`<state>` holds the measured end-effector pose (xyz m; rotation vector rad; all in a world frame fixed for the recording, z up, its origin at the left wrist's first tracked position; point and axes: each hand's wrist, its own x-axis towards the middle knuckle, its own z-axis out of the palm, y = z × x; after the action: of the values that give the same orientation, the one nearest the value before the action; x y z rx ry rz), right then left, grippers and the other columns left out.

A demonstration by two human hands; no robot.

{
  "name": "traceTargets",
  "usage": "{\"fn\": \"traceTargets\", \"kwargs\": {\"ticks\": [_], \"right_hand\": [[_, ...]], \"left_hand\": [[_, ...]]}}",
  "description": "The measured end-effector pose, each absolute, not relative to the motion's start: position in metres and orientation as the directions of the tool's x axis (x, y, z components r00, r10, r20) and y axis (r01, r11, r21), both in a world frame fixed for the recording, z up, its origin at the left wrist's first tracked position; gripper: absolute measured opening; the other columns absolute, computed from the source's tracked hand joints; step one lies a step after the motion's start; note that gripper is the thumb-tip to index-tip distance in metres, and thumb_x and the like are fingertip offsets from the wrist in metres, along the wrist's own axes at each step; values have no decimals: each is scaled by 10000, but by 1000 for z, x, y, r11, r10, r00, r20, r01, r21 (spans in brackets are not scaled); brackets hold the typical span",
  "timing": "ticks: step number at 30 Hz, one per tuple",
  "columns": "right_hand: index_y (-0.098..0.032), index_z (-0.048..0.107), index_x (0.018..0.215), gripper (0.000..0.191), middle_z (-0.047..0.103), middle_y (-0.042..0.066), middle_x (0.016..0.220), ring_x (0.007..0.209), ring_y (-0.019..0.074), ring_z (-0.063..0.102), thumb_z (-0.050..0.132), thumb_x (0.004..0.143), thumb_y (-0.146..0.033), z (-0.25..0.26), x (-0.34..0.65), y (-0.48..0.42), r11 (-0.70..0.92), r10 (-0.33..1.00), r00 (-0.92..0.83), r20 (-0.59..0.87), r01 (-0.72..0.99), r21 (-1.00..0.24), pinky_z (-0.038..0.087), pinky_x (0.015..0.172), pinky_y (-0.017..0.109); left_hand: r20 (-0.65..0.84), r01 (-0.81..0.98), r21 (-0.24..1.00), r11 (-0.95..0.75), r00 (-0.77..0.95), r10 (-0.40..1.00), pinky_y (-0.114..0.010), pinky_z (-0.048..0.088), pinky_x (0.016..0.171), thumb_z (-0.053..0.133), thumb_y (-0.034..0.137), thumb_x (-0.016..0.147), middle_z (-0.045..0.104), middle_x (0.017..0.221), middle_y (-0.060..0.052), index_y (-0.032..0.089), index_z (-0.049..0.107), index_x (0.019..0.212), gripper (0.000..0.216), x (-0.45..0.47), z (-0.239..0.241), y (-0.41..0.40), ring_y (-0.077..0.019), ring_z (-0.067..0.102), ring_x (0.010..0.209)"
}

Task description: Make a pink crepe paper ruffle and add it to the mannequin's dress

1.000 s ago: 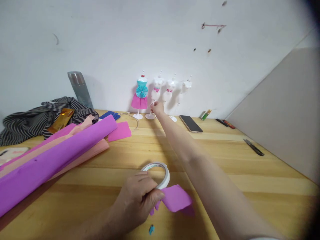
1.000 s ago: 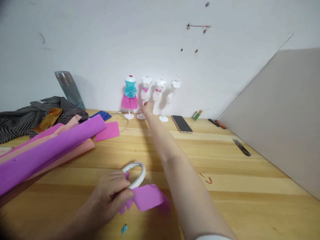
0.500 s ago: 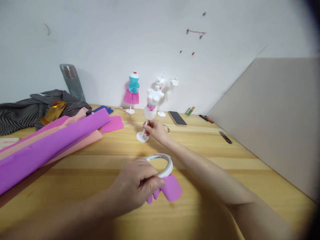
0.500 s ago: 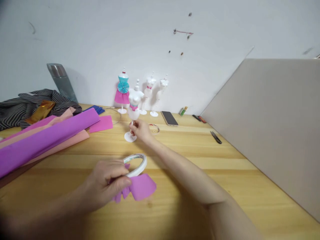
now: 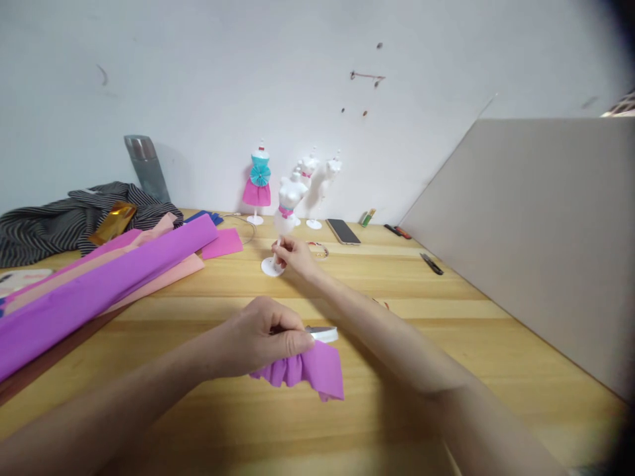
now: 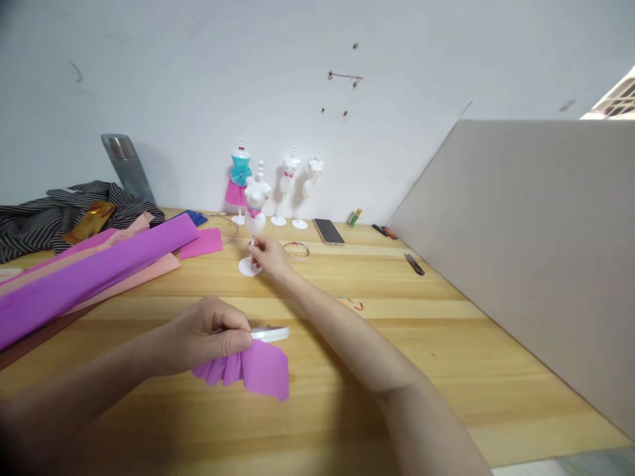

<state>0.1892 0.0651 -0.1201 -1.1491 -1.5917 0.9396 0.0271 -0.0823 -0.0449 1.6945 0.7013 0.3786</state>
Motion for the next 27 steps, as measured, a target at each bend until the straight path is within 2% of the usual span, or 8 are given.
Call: {"fn": "traceTargets", "kwargs": {"ticks": [4,8,11,14,17,19,22,27], "right_hand": [[-183,580,763,120,603,-42,582,465,92,555,629,722,-284,-118,190,60,261,964,-119,239,241,-935,437,472,195],[-198,581,892,221,625,-22,788,499,77,530,637,688,-260,-108,200,40,298,948,52,314,199,-933,415,483,211],[-214,520,782,130,547,-46,669,469,79,450,572,778,-333,-95,218,7,353,909,178,376,149,-924,375,477,225],[-215,507,646,295,502,-39,548,470,110,465,555,825,-444,-86,233,-32,386,911,127,392,71,-920,378,500,257],[-185,627,626,520,627,53,622,591,181,582,532,794,-669,-86,236,-65,202,965,-178,191,42,-979,458,612,327],[-173,669,676,602,657,74,676,668,213,620,520,762,-750,-91,233,-78,84,964,-254,74,29,-996,474,678,355],[-184,657,724,534,657,54,734,719,209,623,597,743,-714,-100,228,-87,-21,967,-256,-7,-52,-998,465,726,348],[-234,580,847,400,635,-3,714,674,189,600,750,674,-553,-103,219,-86,-149,977,-195,-87,-331,-932,431,646,304]], "left_hand": [[-129,250,962,-112,774,620,-150,344,344,515,284,855,583,495,17,140,563,572,321,27,-44,-81,-56,454,370],[-116,281,947,-158,754,647,-161,333,359,511,297,857,543,470,16,136,565,573,331,22,-45,-76,-67,455,380],[-34,291,923,-250,711,703,-158,306,376,519,309,855,510,465,31,139,553,568,335,20,-44,-72,-58,429,398],[68,309,889,-337,640,765,-158,258,387,519,320,852,444,443,50,149,503,517,377,19,-46,-67,-47,382,405],[27,369,874,-315,611,791,-173,222,369,511,364,859,399,416,59,164,443,505,412,19,-52,-62,-49,351,366],[-32,417,860,-293,619,785,-185,200,357,493,405,877,388,405,60,171,436,520,431,19,-57,-60,-52,332,341],[24,432,817,-382,636,771,-189,210,385,484,395,890,369,421,56,167,435,508,447,20,-64,-59,-56,330,378],[106,436,763,-478,644,758,-194,231,442,477,342,883,390,476,50,157,488,524,404,22,-67,-54,-63,344,456]]}}
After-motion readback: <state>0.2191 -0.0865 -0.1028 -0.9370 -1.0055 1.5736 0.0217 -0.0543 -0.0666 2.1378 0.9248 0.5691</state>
